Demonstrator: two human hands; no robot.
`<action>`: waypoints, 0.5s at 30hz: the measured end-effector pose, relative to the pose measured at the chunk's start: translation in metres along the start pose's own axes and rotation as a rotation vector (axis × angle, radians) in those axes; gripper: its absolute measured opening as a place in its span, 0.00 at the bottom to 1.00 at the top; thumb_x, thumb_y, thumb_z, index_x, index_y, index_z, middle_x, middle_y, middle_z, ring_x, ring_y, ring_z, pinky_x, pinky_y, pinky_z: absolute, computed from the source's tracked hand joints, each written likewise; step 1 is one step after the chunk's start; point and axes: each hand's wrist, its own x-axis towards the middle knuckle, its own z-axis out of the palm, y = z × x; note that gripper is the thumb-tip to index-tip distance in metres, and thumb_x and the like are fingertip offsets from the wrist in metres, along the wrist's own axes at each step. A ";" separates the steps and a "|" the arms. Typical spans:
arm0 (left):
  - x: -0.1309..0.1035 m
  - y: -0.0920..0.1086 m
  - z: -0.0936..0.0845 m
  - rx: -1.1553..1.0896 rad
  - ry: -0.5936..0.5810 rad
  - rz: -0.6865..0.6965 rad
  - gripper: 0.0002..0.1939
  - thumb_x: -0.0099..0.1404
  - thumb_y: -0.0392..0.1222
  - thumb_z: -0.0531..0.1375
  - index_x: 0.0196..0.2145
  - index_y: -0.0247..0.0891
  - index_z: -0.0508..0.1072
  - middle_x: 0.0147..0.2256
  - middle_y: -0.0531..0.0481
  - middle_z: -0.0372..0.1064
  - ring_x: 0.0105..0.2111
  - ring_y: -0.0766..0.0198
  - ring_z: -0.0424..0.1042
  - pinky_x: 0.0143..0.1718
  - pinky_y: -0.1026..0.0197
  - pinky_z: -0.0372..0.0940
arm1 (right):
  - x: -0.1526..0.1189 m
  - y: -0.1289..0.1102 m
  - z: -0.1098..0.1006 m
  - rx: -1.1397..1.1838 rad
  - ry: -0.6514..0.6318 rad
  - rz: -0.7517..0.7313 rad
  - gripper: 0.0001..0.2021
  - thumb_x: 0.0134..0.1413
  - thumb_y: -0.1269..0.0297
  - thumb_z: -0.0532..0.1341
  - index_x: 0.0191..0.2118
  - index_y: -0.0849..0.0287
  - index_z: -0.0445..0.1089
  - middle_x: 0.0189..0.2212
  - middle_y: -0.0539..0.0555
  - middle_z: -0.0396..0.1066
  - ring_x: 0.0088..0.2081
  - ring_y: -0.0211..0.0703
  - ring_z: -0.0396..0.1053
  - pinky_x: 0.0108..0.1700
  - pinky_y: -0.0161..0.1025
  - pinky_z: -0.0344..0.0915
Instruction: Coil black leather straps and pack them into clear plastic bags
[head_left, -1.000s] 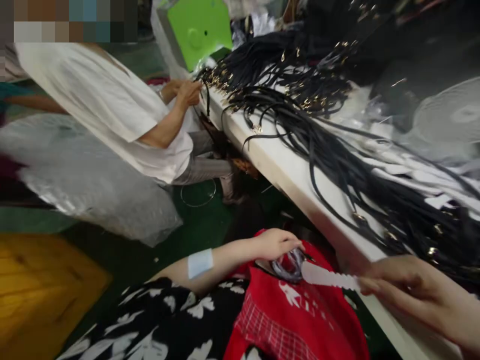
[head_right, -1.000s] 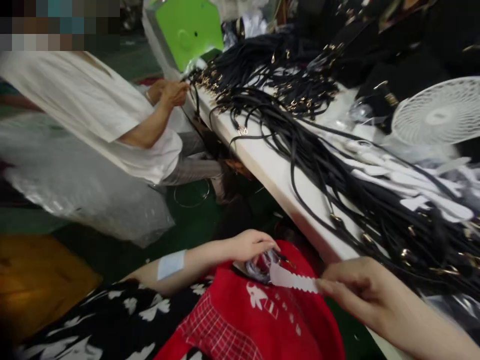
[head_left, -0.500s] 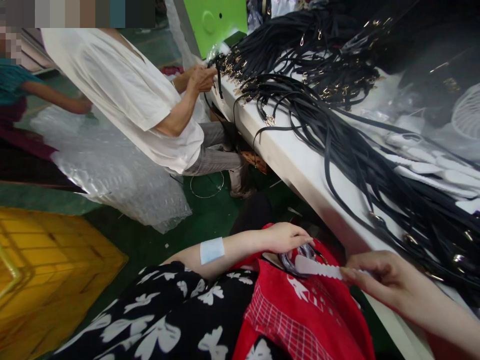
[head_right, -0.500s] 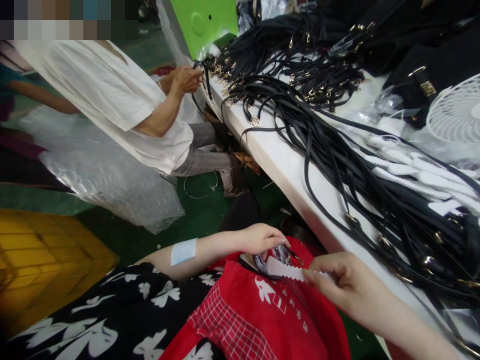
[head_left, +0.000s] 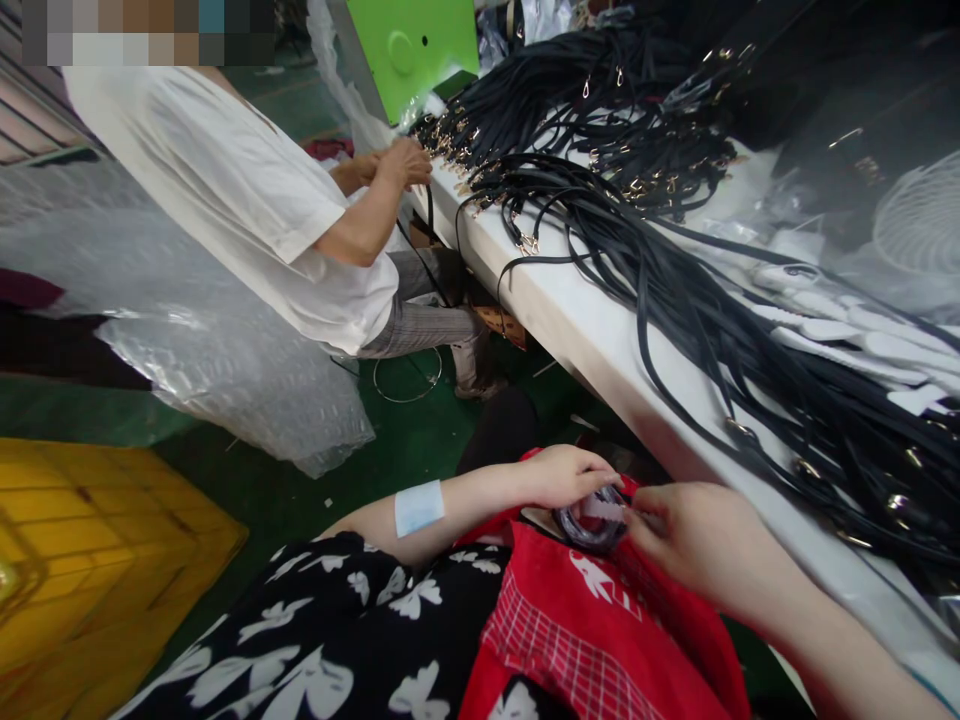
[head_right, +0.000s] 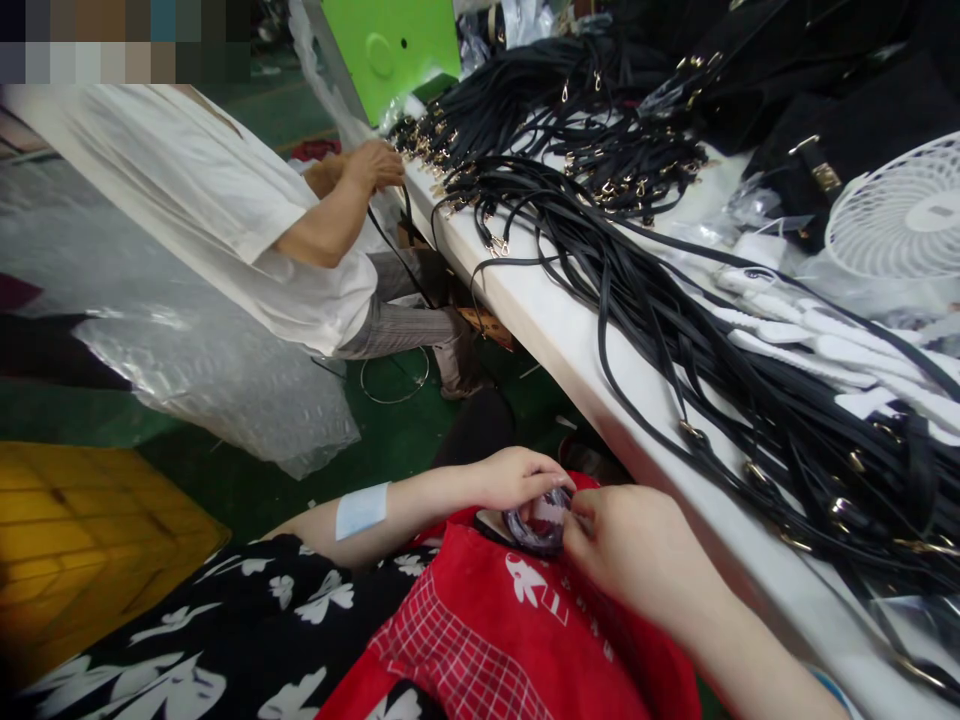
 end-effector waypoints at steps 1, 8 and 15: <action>0.000 0.000 0.001 0.002 0.021 0.016 0.20 0.72 0.50 0.52 0.49 0.37 0.77 0.37 0.49 0.79 0.31 0.66 0.75 0.38 0.65 0.66 | 0.004 -0.004 0.003 -0.027 -0.008 0.004 0.14 0.57 0.57 0.56 0.23 0.52 0.71 0.20 0.53 0.73 0.22 0.43 0.67 0.27 0.42 0.42; -0.004 -0.001 -0.002 0.088 0.080 0.097 0.17 0.71 0.44 0.52 0.36 0.33 0.79 0.34 0.47 0.77 0.35 0.63 0.73 0.37 0.66 0.63 | 0.024 0.015 0.015 0.350 -0.011 0.050 0.10 0.55 0.55 0.61 0.29 0.54 0.74 0.21 0.50 0.73 0.25 0.41 0.67 0.27 0.37 0.51; -0.022 0.029 0.013 0.116 0.224 0.290 0.19 0.64 0.63 0.54 0.31 0.53 0.80 0.33 0.56 0.78 0.34 0.59 0.75 0.38 0.60 0.69 | 0.007 0.027 0.016 0.991 -0.044 0.088 0.11 0.46 0.59 0.70 0.38 0.56 0.78 0.29 0.46 0.75 0.30 0.36 0.69 0.32 0.29 0.63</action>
